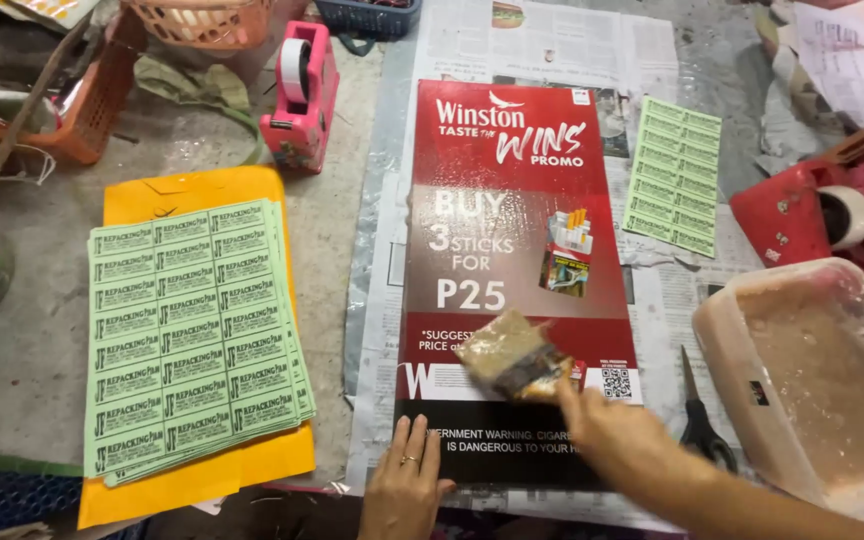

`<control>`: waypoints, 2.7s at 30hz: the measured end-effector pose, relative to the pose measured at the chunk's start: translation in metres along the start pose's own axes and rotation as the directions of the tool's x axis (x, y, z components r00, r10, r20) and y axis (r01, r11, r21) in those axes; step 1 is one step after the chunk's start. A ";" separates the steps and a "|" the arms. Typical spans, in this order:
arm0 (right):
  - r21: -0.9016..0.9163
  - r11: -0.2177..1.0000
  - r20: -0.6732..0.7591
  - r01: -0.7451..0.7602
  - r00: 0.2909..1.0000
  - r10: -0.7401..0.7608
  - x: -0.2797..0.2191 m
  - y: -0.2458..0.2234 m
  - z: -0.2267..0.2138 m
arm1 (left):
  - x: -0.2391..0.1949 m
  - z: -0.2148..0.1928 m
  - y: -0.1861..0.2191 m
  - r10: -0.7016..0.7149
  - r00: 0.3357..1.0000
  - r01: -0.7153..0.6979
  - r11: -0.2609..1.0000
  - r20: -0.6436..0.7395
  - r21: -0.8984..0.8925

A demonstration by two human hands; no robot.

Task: Applying adhesive to a promotional poster and attaching pre-printed label sheets.

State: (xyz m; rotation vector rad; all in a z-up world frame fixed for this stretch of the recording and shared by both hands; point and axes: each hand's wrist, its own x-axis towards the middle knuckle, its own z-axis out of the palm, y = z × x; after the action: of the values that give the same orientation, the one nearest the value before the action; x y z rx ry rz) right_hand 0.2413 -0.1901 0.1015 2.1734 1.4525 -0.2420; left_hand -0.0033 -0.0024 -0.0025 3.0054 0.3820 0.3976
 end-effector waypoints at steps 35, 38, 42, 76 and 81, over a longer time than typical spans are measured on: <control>0.308 0.922 -0.116 -0.236 0.952 0.282 0.174 0.193 -0.021 | 0.006 -0.011 -0.002 -0.072 0.994 0.062 0.992 0.085 0.113; 0.622 0.727 0.037 -0.293 0.938 0.346 0.086 0.149 -0.057 | 0.003 -0.009 -0.005 -0.072 0.994 0.061 0.990 0.086 0.125; 0.141 0.957 -0.678 0.254 0.729 -0.094 -0.034 0.106 0.077 | 0.005 -0.013 -0.003 -0.078 0.995 0.069 0.989 0.065 0.129; 0.600 0.798 -0.020 -0.057 0.996 0.086 0.061 0.016 -0.056 | -0.019 -0.055 -0.003 -0.118 0.952 0.051 0.971 -0.282 -0.233; 0.516 0.845 -0.007 0.138 0.988 -0.157 0.026 0.005 -0.047 | -0.023 -0.050 -0.007 -0.160 0.941 0.096 0.971 -0.299 -0.217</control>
State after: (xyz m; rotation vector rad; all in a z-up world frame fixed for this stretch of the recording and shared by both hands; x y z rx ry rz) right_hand 0.2502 -0.1468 0.1319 2.4432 1.6821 -0.8070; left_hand -0.0402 0.0010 0.0391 2.7027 0.5240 0.8538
